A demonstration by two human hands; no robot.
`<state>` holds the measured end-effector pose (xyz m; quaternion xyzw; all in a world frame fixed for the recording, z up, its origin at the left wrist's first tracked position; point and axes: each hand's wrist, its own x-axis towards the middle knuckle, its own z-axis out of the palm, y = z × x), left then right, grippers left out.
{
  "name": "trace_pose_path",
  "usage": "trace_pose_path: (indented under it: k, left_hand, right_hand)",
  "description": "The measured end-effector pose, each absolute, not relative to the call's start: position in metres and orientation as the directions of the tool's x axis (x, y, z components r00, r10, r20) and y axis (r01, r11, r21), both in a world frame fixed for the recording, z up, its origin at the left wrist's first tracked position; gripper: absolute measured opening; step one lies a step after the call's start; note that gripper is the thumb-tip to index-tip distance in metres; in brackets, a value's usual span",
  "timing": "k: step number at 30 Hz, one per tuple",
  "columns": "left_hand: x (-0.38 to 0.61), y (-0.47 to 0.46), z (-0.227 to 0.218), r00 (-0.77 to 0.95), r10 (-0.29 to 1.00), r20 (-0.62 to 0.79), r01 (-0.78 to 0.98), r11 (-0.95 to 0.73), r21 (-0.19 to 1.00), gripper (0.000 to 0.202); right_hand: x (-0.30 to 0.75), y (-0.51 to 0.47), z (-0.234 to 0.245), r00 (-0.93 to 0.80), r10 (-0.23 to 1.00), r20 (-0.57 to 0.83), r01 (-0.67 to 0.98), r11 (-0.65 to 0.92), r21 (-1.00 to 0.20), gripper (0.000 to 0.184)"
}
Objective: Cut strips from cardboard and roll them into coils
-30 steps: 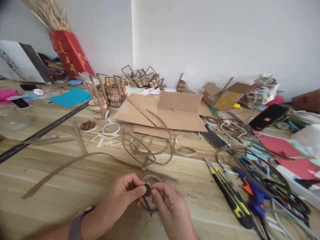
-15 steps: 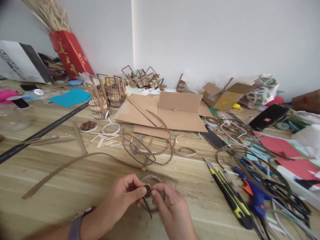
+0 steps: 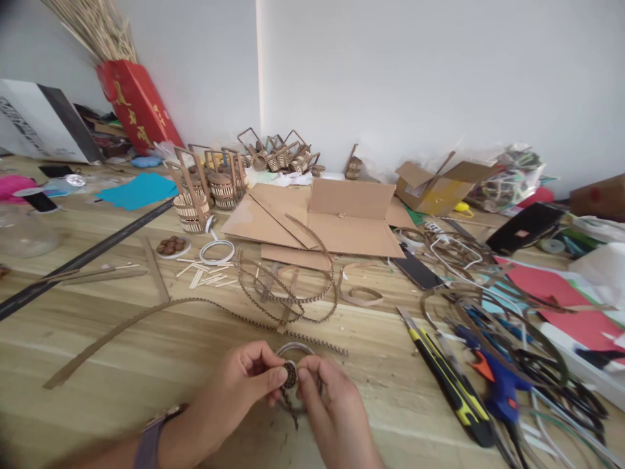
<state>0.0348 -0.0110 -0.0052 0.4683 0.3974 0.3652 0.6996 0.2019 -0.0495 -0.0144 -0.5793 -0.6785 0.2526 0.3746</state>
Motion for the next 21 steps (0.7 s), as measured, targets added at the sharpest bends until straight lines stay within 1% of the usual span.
trace_pose_path:
  k: [3,7,15,21]
  left_hand:
    - [0.0345,-0.0091,-0.0056,0.39,0.897,-0.21,-0.146,0.285,0.947,0.03]
    - [0.0338,-0.0097,-0.0093,0.377,0.907,-0.188,-0.118,0.248,0.962,0.03]
    - [0.0339,-0.0115,-0.0103,0.371,0.911,-0.178,-0.07,0.218,0.973,0.025]
    - [0.0345,-0.0116,-0.0125,0.376,0.904,-0.205,-0.058,0.244,0.968,0.025]
  right_hand:
    - [0.2018,-0.0495,-0.0106,-0.033,0.965,0.259,0.597,0.227,-0.77,0.025]
    - [0.2025,-0.0501,-0.0078,-0.009,0.943,0.334,0.636,0.263,-0.726,0.019]
    - [0.1999,-0.0521,-0.0114,0.056,0.946,0.32,0.689,0.195,-0.698,0.021]
    - [0.2048,-0.0491,-0.0152,-0.072,0.935,0.347,0.746,0.282,-0.603,0.019]
